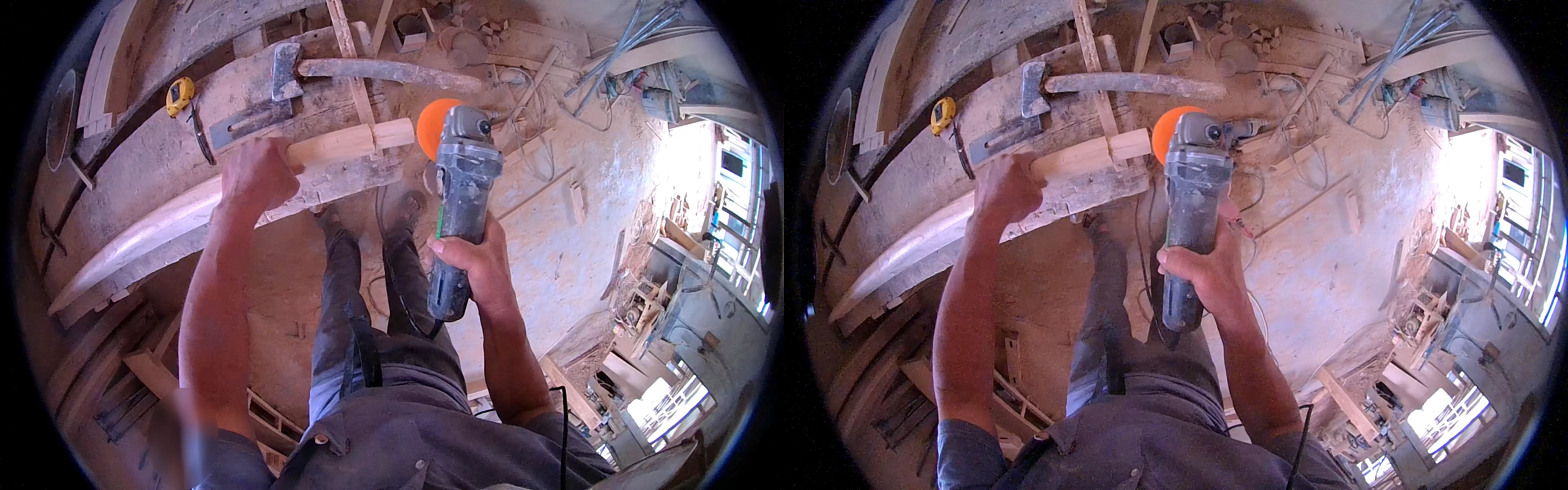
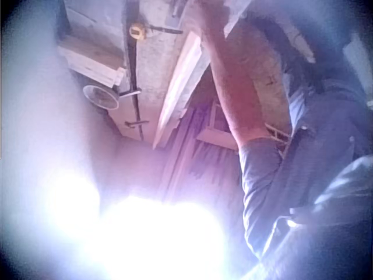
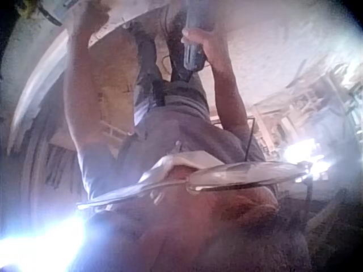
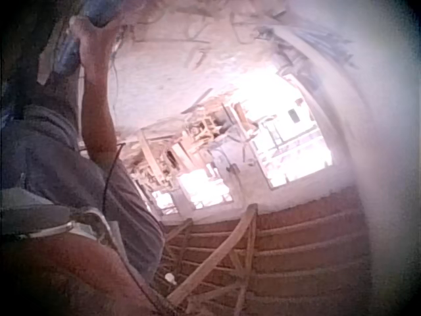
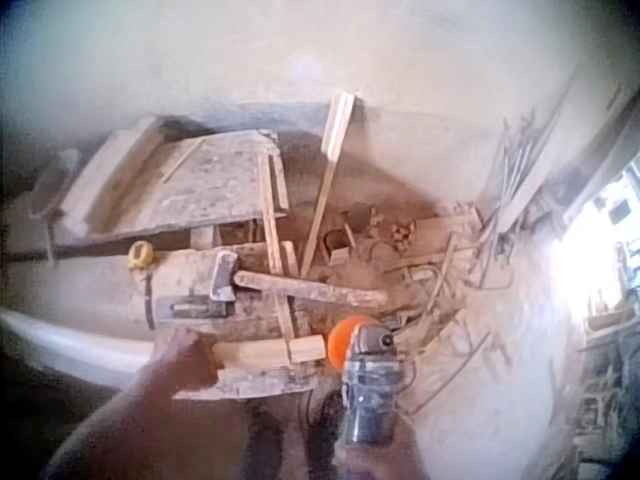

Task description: The person uses an angle grinder with an orange disc to grind a long wooden piece clamped on a workbench. They repeatedly move the grinder along the wood, pause to check progress, and continue grinding different sections.

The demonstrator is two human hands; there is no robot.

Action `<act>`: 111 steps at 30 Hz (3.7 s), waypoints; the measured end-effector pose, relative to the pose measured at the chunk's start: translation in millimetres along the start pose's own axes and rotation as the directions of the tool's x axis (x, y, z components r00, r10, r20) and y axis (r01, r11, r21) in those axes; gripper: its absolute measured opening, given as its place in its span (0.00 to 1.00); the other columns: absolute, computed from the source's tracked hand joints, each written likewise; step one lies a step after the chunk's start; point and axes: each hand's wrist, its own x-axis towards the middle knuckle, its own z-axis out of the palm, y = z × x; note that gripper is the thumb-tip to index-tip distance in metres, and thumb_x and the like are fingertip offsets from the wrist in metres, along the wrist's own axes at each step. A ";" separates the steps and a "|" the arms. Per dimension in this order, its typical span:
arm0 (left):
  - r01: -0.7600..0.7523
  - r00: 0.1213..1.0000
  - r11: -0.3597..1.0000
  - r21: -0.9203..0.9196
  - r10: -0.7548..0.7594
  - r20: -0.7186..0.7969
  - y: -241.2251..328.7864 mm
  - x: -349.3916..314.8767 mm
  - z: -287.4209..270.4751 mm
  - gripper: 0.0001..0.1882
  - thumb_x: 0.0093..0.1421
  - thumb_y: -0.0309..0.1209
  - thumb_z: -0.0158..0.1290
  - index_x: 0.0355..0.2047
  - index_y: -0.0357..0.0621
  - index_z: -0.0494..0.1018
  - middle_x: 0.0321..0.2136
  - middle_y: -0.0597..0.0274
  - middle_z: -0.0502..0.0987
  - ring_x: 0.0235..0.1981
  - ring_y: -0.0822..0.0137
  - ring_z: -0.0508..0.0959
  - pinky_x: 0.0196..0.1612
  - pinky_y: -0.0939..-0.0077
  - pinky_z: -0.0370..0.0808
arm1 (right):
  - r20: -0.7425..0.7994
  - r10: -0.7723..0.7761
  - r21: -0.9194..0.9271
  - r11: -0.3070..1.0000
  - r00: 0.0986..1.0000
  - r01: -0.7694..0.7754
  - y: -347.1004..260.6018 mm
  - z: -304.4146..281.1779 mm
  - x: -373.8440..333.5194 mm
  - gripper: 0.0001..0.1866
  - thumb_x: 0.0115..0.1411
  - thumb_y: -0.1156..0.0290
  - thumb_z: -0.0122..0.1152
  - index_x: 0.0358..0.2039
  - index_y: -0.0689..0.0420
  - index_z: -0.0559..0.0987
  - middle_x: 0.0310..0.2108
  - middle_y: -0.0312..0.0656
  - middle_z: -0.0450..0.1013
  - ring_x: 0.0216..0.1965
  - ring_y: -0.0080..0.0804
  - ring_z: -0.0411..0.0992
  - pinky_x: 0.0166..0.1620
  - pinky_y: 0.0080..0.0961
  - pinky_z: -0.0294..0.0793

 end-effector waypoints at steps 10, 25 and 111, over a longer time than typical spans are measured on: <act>-0.010 0.992 1.000 0.026 0.006 0.129 -8.1 31.8 -12.1 0.12 0.59 0.37 0.61 0.41 0.50 0.85 0.40 0.45 0.86 0.48 0.43 0.84 0.51 0.51 0.78 | 0.122 -0.126 -0.136 0.980 0.984 0.143 26.3 5.4 25.2 0.25 0.47 0.70 0.75 0.47 0.58 0.79 0.32 0.35 0.77 0.32 0.27 0.77 0.39 0.28 0.77; -0.161 0.942 0.987 0.004 0.155 -0.298 -17.7 6.0 35.7 0.19 0.49 0.22 0.58 0.44 0.43 0.84 0.43 0.50 0.78 0.53 0.45 0.76 0.54 0.52 0.75 | 0.145 -0.082 -0.023 0.996 0.986 0.086 36.2 -3.1 17.6 0.27 0.48 0.72 0.74 0.50 0.60 0.78 0.35 0.34 0.76 0.35 0.24 0.75 0.41 0.27 0.76; 0.111 0.723 0.978 -0.178 0.043 0.689 -37.6 89.5 -3.1 0.14 0.29 0.20 0.63 0.21 0.33 0.76 0.20 0.58 0.80 0.21 0.63 0.79 0.25 0.65 0.72 | 0.028 -0.085 0.077 0.994 0.996 0.083 84.9 -37.3 19.7 0.30 0.45 0.67 0.78 0.50 0.58 0.77 0.37 0.38 0.79 0.37 0.27 0.78 0.43 0.31 0.78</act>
